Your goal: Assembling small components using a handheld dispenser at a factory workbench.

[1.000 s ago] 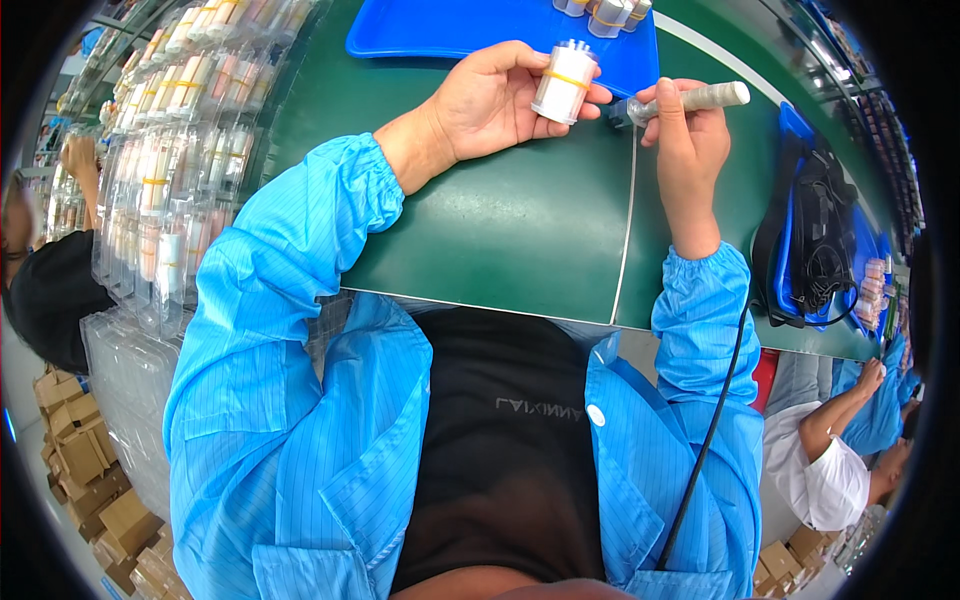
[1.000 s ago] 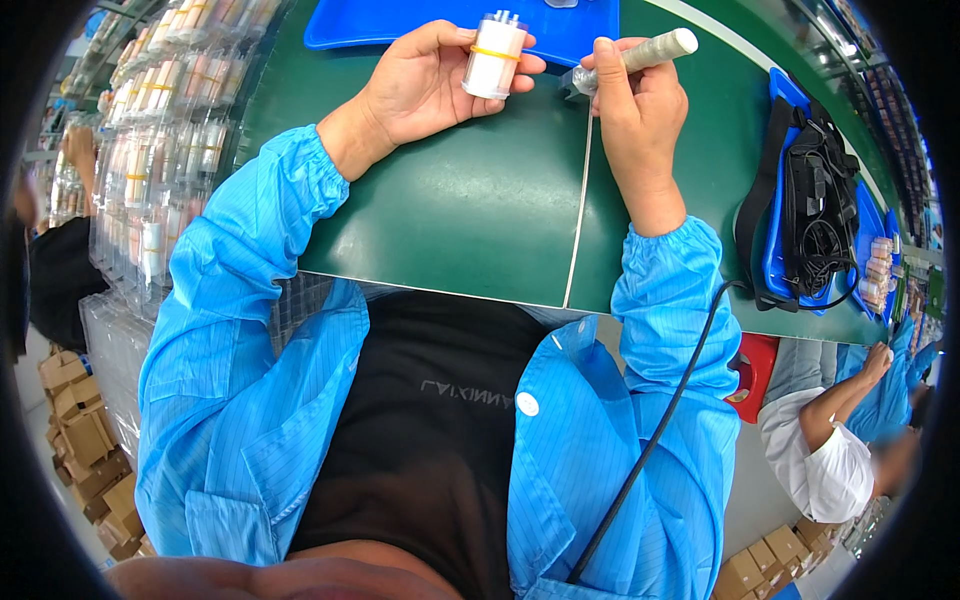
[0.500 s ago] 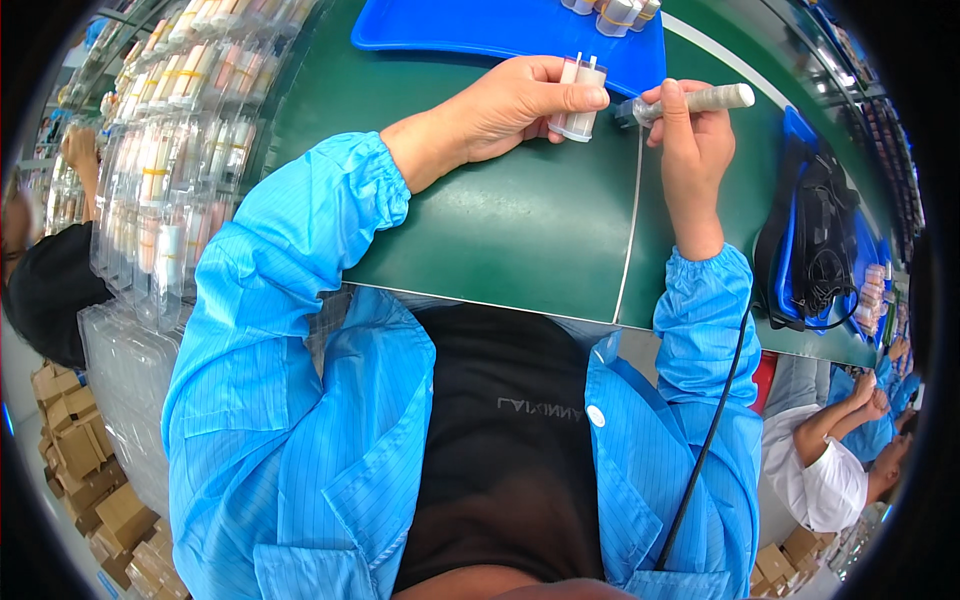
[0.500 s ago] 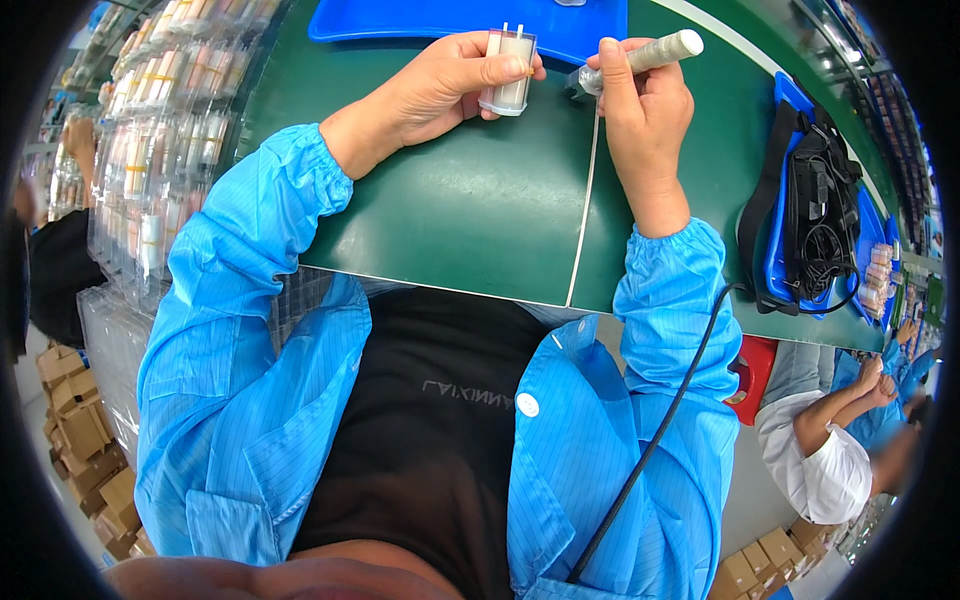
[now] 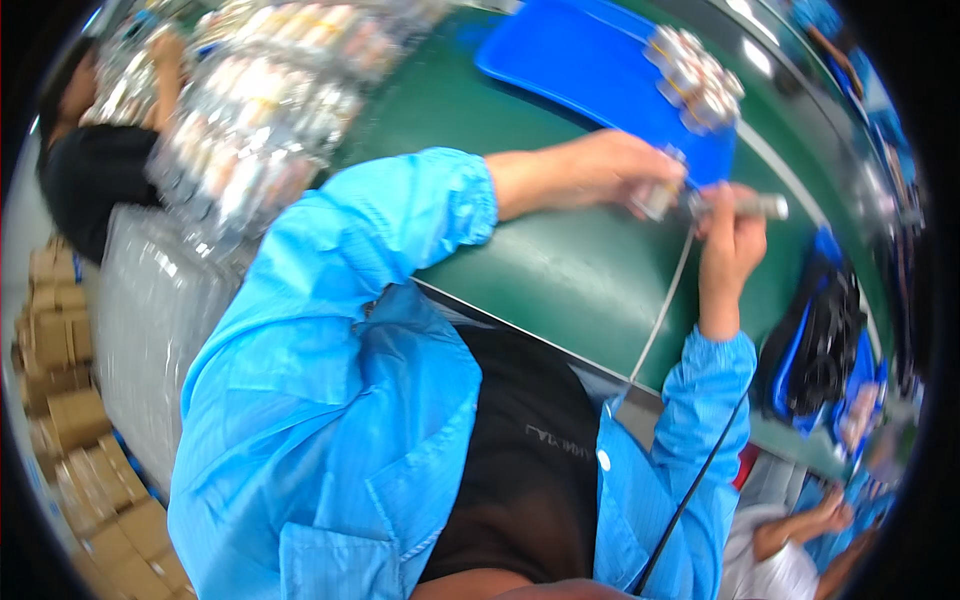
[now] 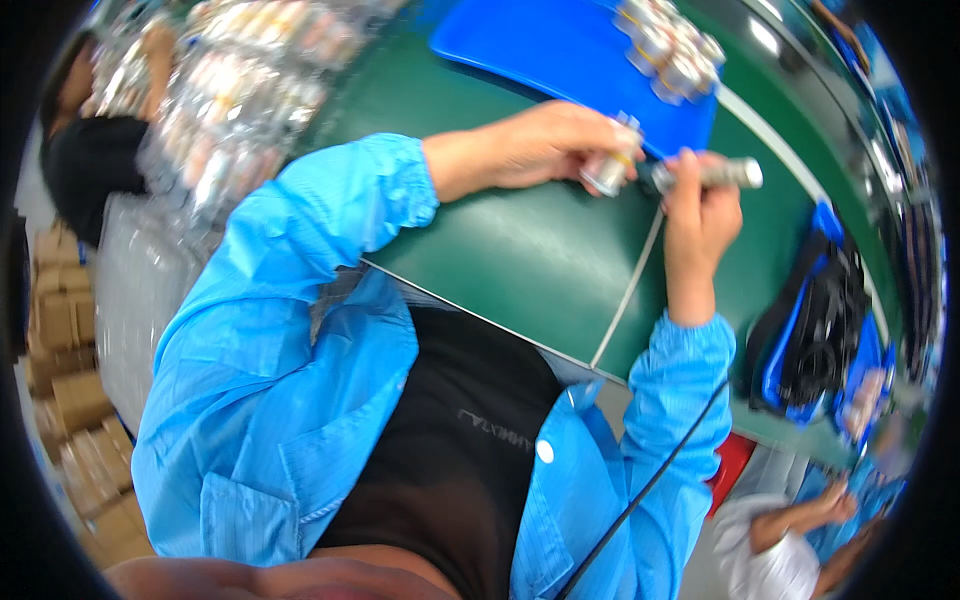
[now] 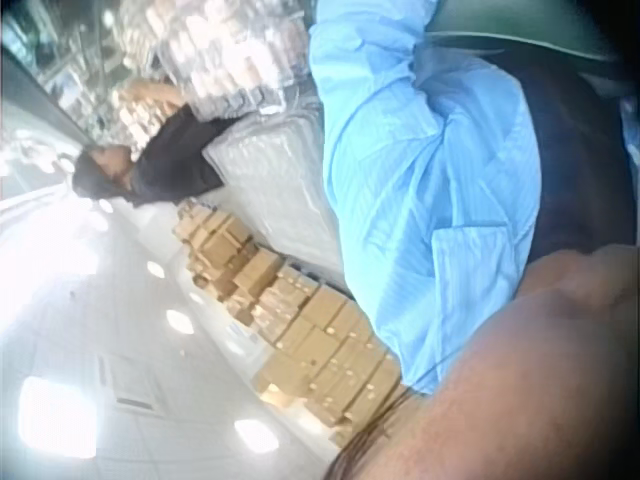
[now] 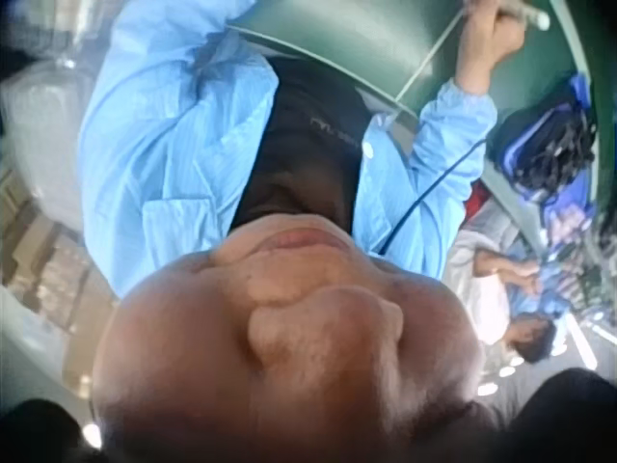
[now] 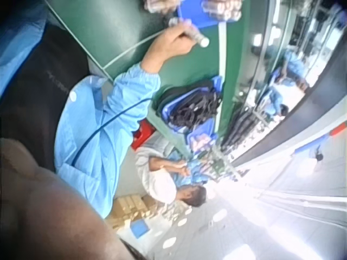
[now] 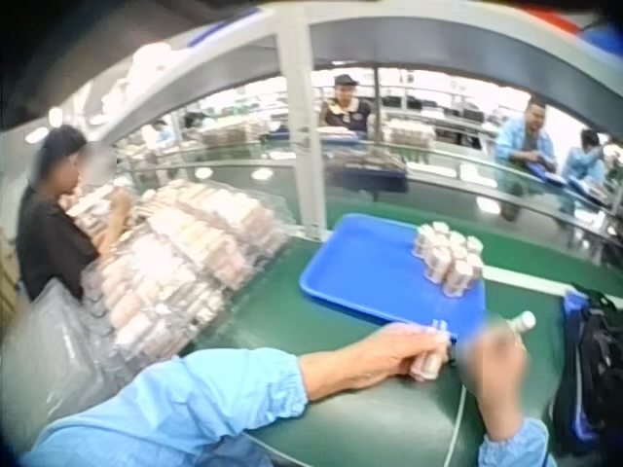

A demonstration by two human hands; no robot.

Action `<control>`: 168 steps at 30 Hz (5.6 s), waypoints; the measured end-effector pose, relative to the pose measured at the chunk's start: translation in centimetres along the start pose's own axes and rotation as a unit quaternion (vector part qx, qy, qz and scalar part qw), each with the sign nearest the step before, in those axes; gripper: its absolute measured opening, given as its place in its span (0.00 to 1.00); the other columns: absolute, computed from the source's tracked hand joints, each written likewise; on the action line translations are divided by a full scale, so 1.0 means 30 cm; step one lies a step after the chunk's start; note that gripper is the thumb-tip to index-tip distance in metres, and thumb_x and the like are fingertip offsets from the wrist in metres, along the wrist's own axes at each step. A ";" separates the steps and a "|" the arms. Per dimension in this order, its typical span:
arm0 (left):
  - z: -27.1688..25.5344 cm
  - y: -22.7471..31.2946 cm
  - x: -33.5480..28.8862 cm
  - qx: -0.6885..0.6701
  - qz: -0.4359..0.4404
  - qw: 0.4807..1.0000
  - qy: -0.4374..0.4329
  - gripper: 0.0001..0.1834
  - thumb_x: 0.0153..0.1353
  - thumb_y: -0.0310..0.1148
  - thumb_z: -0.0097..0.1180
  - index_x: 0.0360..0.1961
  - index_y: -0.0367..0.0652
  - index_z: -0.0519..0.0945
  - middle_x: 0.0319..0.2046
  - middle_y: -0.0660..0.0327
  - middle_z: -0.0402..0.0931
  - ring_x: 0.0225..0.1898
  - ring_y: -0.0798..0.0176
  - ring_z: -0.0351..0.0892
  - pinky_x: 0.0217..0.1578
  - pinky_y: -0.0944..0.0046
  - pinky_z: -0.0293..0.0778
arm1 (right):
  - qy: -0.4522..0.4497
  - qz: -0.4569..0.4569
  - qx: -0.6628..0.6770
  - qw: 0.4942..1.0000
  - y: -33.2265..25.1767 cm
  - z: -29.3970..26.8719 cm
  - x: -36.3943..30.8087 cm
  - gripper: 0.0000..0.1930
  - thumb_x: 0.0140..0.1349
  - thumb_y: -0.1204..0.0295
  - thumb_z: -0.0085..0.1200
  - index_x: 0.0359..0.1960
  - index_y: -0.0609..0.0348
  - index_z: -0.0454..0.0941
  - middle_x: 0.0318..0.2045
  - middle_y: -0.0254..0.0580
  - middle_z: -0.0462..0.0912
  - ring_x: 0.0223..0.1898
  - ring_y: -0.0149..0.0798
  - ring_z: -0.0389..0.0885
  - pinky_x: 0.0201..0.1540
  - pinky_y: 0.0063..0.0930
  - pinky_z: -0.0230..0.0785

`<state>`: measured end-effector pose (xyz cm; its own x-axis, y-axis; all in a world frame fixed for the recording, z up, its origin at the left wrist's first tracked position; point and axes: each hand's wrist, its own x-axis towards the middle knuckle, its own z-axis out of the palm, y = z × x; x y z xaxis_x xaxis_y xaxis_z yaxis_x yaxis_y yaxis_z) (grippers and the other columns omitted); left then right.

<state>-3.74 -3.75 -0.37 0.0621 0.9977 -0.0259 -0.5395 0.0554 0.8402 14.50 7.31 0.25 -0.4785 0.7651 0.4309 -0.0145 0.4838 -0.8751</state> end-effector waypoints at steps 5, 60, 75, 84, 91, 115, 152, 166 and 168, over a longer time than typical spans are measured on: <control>0.094 0.109 -0.098 0.162 0.111 0.978 0.067 0.23 0.59 0.41 0.65 0.50 0.37 0.77 0.41 0.58 0.81 0.42 0.67 0.79 0.41 0.65 0.75 | -0.031 -0.024 -0.031 0.999 -0.012 -0.013 -0.017 0.11 0.70 0.66 0.54 0.34 0.61 0.77 0.23 0.34 0.77 0.19 0.22 0.69 0.22 0.18 0.60; -0.003 0.448 -0.715 0.770 0.180 0.162 0.591 0.18 0.57 0.40 0.62 0.40 0.35 0.79 0.46 0.45 0.76 0.54 0.42 0.71 0.56 0.46 0.66 | -0.060 -0.102 -0.109 0.987 -0.050 -0.008 -0.045 0.09 0.68 0.70 0.55 0.33 0.62 0.77 0.27 0.39 0.80 0.26 0.30 0.77 0.29 0.23 0.68; -0.002 0.158 0.322 0.697 0.463 0.533 0.125 0.13 0.55 0.37 0.62 0.39 0.42 0.81 0.44 0.54 0.78 0.52 0.49 0.74 0.53 0.50 0.70 | -0.066 -0.160 -0.144 0.974 -0.086 0.025 -0.030 0.07 0.65 0.73 0.56 0.30 0.60 0.75 0.20 0.39 0.76 0.18 0.35 0.72 0.21 0.27 0.63; -0.007 0.056 0.414 0.779 0.400 0.453 0.168 0.20 0.58 0.38 0.54 0.50 0.42 0.80 0.57 0.47 0.71 0.64 0.41 0.63 0.66 0.38 0.51 | -0.083 -0.152 -0.138 0.975 -0.074 0.005 -0.026 0.06 0.62 0.75 0.57 0.28 0.61 0.75 0.20 0.40 0.75 0.17 0.36 0.71 0.20 0.28 0.61; 0.008 0.115 0.375 0.809 0.346 0.449 0.152 0.17 0.56 0.31 0.53 0.45 0.34 0.79 0.48 0.48 0.75 0.50 0.50 0.74 0.58 0.46 0.64 | -0.086 -0.148 -0.121 0.978 -0.083 0.013 -0.018 0.07 0.64 0.75 0.56 0.28 0.62 0.74 0.22 0.43 0.76 0.20 0.39 0.73 0.22 0.29 0.63; -0.066 0.124 0.192 0.818 0.265 0.477 0.183 0.11 0.49 0.31 0.62 0.34 0.41 0.80 0.37 0.54 0.72 0.43 0.51 0.70 0.33 0.56 0.70 | -0.088 -0.105 -0.139 0.981 -0.034 -0.009 -0.034 0.08 0.67 0.72 0.54 0.32 0.62 0.75 0.24 0.40 0.79 0.24 0.32 0.76 0.27 0.23 0.67; 0.071 0.060 0.029 0.645 0.141 0.750 -0.043 0.26 0.46 0.38 0.71 0.45 0.40 0.77 0.36 0.49 0.81 0.40 0.43 0.81 0.41 0.48 0.75 | 0.000 -0.073 -0.130 0.989 0.008 -0.019 0.012 0.11 0.68 0.68 0.56 0.33 0.64 0.74 0.24 0.37 0.77 0.24 0.27 0.74 0.26 0.24 0.66; 0.017 -0.027 0.026 0.608 0.242 0.756 0.028 0.33 0.47 0.46 0.72 0.51 0.43 0.72 0.35 0.50 0.81 0.38 0.43 0.81 0.37 0.49 0.75 | -0.032 -0.066 -0.111 0.991 0.027 -0.015 0.006 0.14 0.70 0.63 0.53 0.37 0.65 0.74 0.26 0.38 0.78 0.27 0.28 0.75 0.31 0.24 0.69; 0.030 -0.031 0.025 0.605 0.255 0.753 0.052 0.29 0.47 0.46 0.71 0.46 0.42 0.75 0.34 0.51 0.81 0.37 0.44 0.81 0.36 0.50 0.75 | -0.022 -0.058 -0.132 0.989 0.035 -0.030 0.002 0.15 0.70 0.62 0.53 0.37 0.65 0.74 0.27 0.38 0.78 0.28 0.29 0.75 0.32 0.25 0.68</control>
<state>-2.43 -3.08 -0.69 0.0055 0.8785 0.4777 0.6925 -0.3479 0.6320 15.24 8.25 -0.45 -0.5252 0.6816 0.5095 0.1560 0.6657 -0.7297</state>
